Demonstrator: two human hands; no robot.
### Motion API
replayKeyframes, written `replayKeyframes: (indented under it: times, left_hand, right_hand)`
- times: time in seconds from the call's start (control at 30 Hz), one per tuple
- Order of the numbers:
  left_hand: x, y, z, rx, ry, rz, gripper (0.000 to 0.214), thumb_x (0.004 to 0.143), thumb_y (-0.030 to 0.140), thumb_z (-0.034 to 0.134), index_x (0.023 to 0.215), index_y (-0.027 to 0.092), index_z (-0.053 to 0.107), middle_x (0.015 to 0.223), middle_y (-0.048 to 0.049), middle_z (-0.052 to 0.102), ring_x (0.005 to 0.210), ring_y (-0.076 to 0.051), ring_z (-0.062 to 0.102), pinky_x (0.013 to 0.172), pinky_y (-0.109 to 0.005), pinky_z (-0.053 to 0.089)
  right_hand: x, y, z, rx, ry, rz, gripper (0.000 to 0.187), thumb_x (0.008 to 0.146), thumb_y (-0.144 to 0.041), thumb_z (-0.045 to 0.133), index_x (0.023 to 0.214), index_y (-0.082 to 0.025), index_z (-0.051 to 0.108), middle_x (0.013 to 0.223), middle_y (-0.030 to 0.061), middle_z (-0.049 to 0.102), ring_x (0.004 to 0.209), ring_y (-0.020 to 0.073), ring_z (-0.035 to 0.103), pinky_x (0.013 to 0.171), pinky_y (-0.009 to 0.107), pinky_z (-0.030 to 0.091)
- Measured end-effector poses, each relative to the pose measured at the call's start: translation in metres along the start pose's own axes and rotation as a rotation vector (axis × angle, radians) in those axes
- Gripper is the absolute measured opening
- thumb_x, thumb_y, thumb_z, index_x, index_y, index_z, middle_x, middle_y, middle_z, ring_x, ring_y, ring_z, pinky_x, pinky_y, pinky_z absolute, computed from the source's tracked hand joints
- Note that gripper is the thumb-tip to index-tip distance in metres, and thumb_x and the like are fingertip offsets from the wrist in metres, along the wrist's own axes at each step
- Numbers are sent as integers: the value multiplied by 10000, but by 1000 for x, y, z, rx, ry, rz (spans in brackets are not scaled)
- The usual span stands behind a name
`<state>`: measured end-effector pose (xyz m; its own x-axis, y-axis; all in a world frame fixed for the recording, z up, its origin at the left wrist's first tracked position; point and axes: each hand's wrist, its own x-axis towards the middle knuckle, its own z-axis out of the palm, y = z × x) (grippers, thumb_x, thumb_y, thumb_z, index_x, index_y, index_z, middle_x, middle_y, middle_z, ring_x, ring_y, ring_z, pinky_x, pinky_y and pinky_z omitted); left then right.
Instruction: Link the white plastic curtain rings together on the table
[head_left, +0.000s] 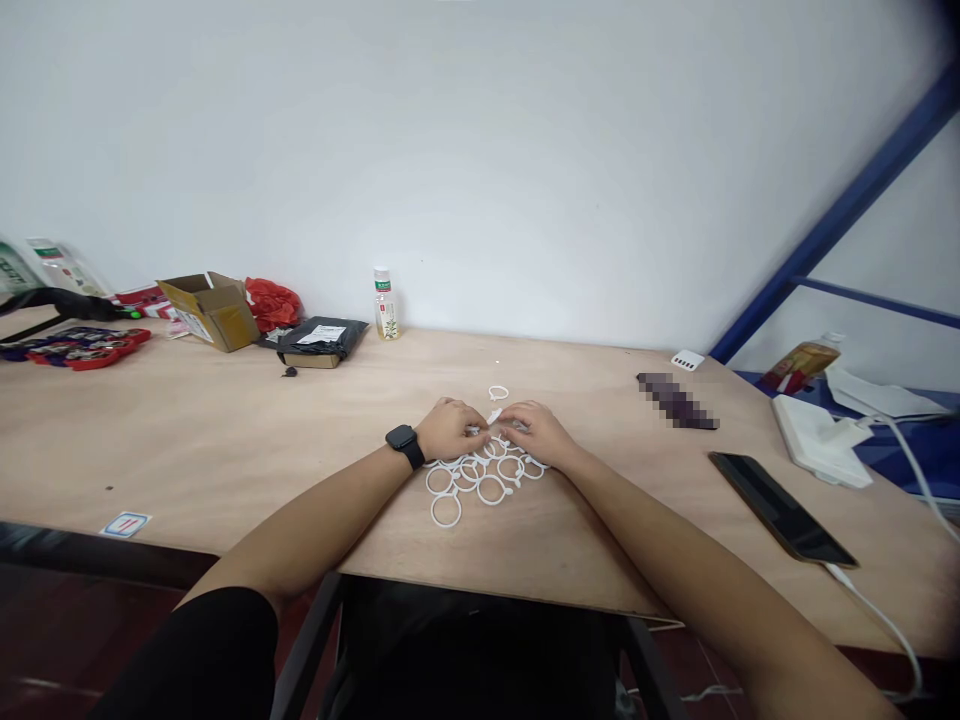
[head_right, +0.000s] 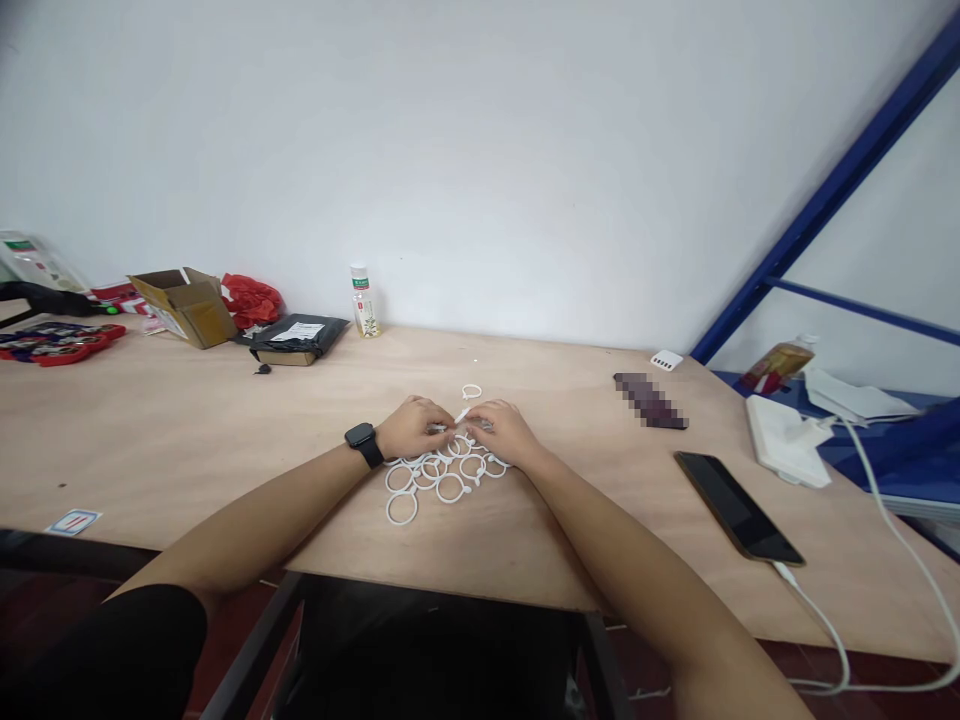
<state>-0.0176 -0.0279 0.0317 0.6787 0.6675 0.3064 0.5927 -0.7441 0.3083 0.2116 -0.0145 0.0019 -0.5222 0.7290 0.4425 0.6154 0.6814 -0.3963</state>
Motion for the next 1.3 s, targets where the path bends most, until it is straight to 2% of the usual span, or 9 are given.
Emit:
replayKeyframes:
  times: [0.17, 0.3, 0.43, 0.5, 0.6, 0.77, 0.93, 1.1, 1.3]
  left_hand:
    - [0, -3, 3, -44, 35, 100, 240, 871, 387, 581, 1005, 241, 717, 1045, -17, 732, 984, -189, 658, 944, -331, 406]
    - [2, -4, 4, -80, 146, 207, 242, 882, 358, 568, 1005, 209, 714, 1050, -55, 723, 984, -197, 651, 909, -331, 456]
    - [3, -4, 3, -139, 299, 251, 196, 892, 275, 545, 966, 186, 703, 1004, -81, 717, 940, -186, 650, 870, -336, 504]
    - [2, -2, 3, -184, 353, 263, 171, 894, 222, 526, 939, 185, 686, 986, -78, 712, 933, -173, 651, 855, -325, 519]
    - [1, 2, 3, -249, 372, 277, 129, 876, 170, 518, 885, 177, 647, 928, -67, 698, 887, -154, 651, 815, -296, 528]
    - [-1, 5, 4, -272, 419, 132, 63, 855, 165, 528, 870, 175, 589, 825, -34, 662, 765, -131, 629, 723, -261, 519]
    - [-2, 5, 6, -253, 459, 59, 131, 841, 155, 535, 954, 179, 597, 880, -29, 690, 771, -133, 646, 717, -263, 518]
    - [0, 7, 4, -150, 447, 95, 85, 844, 209, 560, 882, 180, 630, 825, -38, 695, 774, -160, 643, 757, -304, 504]
    - [0, 11, 1, -104, 360, 143, 144, 859, 291, 555, 889, 176, 636, 814, -46, 681, 704, -151, 605, 725, -299, 479]
  right_hand:
    - [1, -5, 1, 5, 0, -145, 214, 852, -259, 630, 1057, -260, 691, 1133, 54, 701, 1059, 239, 639, 927, 415, 473]
    - [1, -10, -1, 4, 47, -209, 243, 864, -237, 610, 1099, -253, 667, 1174, 64, 680, 1097, 243, 616, 942, 436, 464]
    - [0, -13, -5, -2, 249, -102, 189, 866, -251, 612, 1046, -231, 665, 1056, 74, 703, 1007, 244, 631, 900, 428, 482]
    - [-1, -15, -7, 9, 305, -29, 258, 872, -267, 610, 1125, -223, 634, 1051, 81, 695, 986, 241, 631, 882, 417, 493]
    - [-2, -18, -9, 51, 238, -36, 284, 908, -276, 558, 1183, -228, 608, 1055, 80, 691, 965, 228, 638, 854, 389, 504]
    - [-2, -26, -8, 95, 148, -70, 172, 932, -273, 511, 939, -225, 676, 876, 56, 709, 827, 203, 649, 762, 347, 495]
    - [-3, -35, -7, 124, 126, -96, 129, 868, -339, 629, 913, -229, 680, 892, 47, 726, 836, 200, 662, 795, 345, 475]
    - [-1, -42, -5, 6, 107, -166, 280, 772, -470, 734, 839, -204, 677, 787, 48, 709, 802, 210, 638, 788, 345, 435]
    - [0, -43, -2, -72, 133, -189, 122, 878, -239, 581, 802, -207, 672, 721, 33, 686, 731, 182, 603, 775, 335, 419]
